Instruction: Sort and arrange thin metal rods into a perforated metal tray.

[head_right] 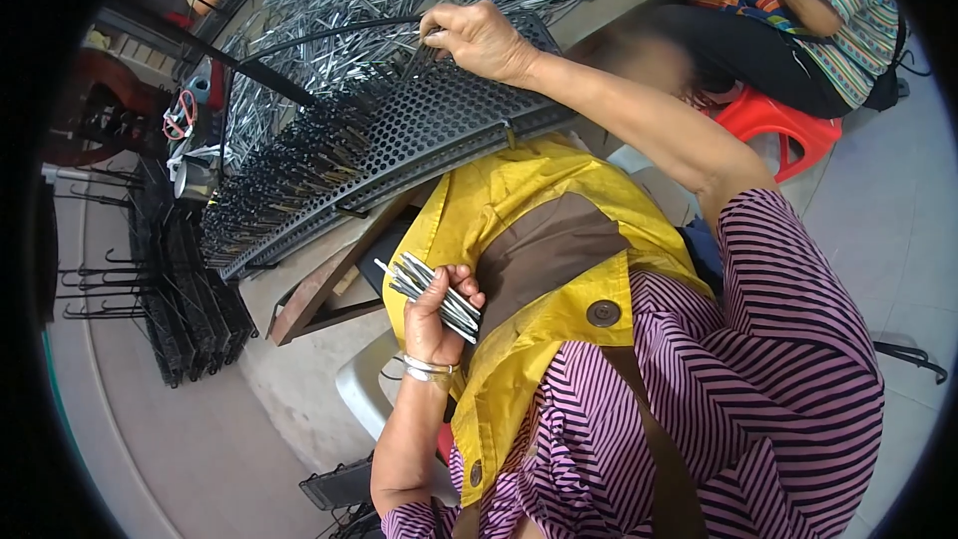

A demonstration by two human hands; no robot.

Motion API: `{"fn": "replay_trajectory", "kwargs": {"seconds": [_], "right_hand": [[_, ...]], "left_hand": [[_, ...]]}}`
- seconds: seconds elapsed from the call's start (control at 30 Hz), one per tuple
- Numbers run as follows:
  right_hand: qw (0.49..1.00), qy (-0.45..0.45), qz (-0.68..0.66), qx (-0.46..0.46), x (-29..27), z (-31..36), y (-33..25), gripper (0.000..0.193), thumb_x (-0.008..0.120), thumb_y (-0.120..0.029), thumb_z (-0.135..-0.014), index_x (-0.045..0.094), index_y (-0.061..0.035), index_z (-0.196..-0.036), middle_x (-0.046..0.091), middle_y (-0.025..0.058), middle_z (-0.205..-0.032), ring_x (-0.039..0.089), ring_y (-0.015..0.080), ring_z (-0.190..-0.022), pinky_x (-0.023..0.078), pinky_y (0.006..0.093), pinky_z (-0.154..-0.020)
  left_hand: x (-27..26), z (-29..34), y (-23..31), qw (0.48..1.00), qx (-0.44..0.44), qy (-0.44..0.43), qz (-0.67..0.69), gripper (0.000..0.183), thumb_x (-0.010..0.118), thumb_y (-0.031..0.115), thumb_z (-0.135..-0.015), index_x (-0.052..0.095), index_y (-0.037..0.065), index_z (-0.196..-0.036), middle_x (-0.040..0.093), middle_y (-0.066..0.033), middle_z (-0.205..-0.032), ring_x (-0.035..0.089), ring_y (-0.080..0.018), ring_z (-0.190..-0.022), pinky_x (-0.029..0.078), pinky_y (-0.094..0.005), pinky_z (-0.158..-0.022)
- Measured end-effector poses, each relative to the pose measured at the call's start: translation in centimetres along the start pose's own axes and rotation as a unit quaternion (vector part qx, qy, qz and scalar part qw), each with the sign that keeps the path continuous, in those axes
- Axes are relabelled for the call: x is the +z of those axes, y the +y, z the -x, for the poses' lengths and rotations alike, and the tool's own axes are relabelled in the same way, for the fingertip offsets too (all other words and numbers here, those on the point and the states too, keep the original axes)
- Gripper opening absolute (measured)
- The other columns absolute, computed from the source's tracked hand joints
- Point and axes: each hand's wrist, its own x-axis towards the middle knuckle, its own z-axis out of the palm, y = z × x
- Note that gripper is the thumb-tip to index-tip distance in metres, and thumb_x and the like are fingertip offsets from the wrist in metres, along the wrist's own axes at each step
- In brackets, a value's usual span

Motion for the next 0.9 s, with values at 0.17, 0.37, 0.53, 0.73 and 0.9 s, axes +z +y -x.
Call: {"fn": "replay_trajectory", "kwargs": {"seconds": [0.17, 0.37, 0.53, 0.73, 0.9], "right_hand": [[0.996, -0.004, 0.07, -0.063, -0.1, -0.1, 0.0, 0.009, 0.053, -0.001, -0.078, 0.056, -0.0005, -0.086, 0.061, 0.0066, -0.076, 0.062, 0.0116, -0.067, 0.049, 0.0217, -0.058], [0.983, -0.029, 0.111, -0.143, -0.1, -0.1, -0.1, 0.009, 0.056, -0.001, -0.075, 0.057, -0.0016, -0.084, 0.061, 0.0075, -0.074, 0.06, 0.0159, -0.061, 0.045, 0.0241, -0.055], [0.98, -0.059, 0.079, -0.174, 0.7, -0.7, 0.0, 0.009, 0.057, -0.003, -0.074, 0.057, -0.0018, -0.083, 0.06, 0.0082, -0.072, 0.059, 0.0184, -0.061, 0.045, 0.0253, -0.055], [0.979, -0.107, 0.139, -0.107, 1.8, -3.8, -0.8, 0.01, 0.055, -0.008, -0.074, 0.058, 0.0002, -0.08, 0.059, 0.0133, -0.066, 0.06, 0.0224, -0.063, 0.046, 0.0299, -0.057], [0.964, -0.151, 0.217, -0.008, 2.9, -5.8, -3.0, 0.009, 0.054, -0.004, -0.072, 0.059, 0.0019, -0.076, 0.06, 0.0157, -0.07, 0.061, 0.0264, -0.069, 0.047, 0.0358, -0.065]], "left_hand": [[-0.1, -0.1, -0.1, 1.0, -0.004, -0.003, -0.012, 0.015, 0.052, 0.014, -0.083, 0.053, -0.001, -0.085, 0.056, -0.0113, -0.083, 0.054, -0.0194, -0.068, 0.049, -0.0333, -0.06], [-0.1, 0.0, -0.1, 1.0, -0.003, -0.004, -0.009, 0.014, 0.052, 0.013, -0.083, 0.053, -0.001, -0.085, 0.056, -0.011, -0.083, 0.054, -0.0194, -0.068, 0.048, -0.0331, -0.06], [-0.3, -0.1, -0.2, 1.0, -0.005, -0.001, -0.01, 0.014, 0.051, 0.013, -0.083, 0.053, -0.001, -0.085, 0.056, -0.0113, -0.083, 0.053, -0.0194, -0.068, 0.048, -0.0331, -0.06], [-0.2, -0.1, -0.2, 1.0, -0.002, -0.011, -0.003, 0.013, 0.052, 0.013, -0.082, 0.053, 0.0, -0.085, 0.056, -0.0115, -0.083, 0.053, -0.02, -0.067, 0.048, -0.0335, -0.059], [-0.3, -0.1, 0.0, 1.0, -0.001, -0.012, -0.002, 0.013, 0.053, 0.012, -0.082, 0.053, 0.0, -0.084, 0.056, -0.0116, -0.083, 0.053, -0.0203, -0.067, 0.048, -0.0337, -0.059]]}}
